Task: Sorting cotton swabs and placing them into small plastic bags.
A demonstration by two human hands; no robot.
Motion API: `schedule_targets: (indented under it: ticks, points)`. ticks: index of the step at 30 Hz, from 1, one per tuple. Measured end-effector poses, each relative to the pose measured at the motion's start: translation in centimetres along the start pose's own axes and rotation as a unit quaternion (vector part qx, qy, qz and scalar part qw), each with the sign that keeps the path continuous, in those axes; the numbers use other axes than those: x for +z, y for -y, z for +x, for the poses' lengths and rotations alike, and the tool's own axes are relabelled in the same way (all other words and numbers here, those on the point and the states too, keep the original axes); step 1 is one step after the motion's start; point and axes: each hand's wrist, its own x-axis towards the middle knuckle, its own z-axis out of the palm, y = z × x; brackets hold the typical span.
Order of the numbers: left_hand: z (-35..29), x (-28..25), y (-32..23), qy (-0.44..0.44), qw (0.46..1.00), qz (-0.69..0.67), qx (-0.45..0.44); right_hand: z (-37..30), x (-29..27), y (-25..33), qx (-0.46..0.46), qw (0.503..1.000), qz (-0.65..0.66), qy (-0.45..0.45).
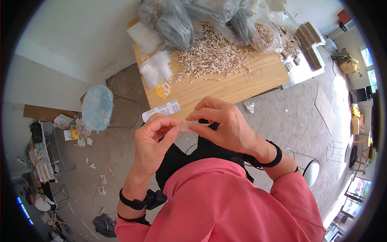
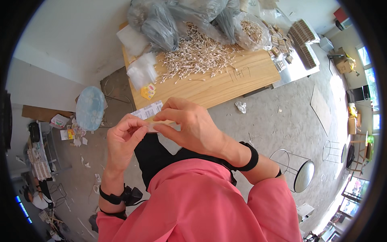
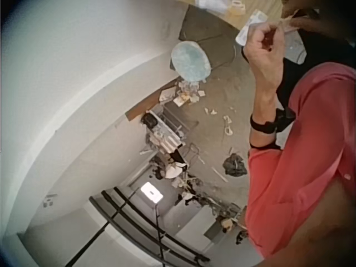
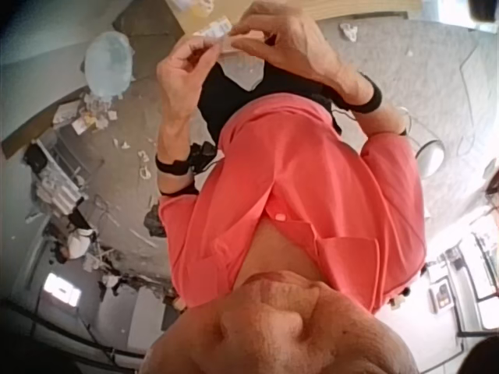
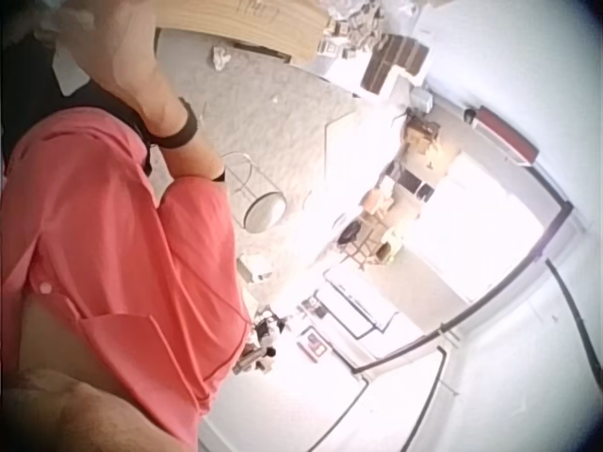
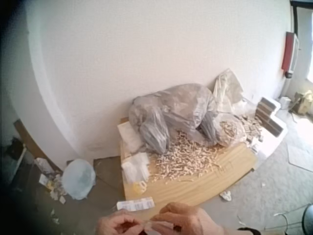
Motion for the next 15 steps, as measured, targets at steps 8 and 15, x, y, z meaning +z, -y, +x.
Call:
schedule_targets:
  ticks: [8, 15]
  points:
    - [0.07, 0.77, -0.34, -0.016, 0.999, 0.022, 0.023, 0.54, 0.33, -0.17, -0.112, 0.984, -0.140, -0.010]
    - [-0.19, 0.78, -0.03, -0.026, 0.998, 0.041, 0.048, 0.42, 0.39, -0.22, -0.113, 0.985, -0.134, 0.002]
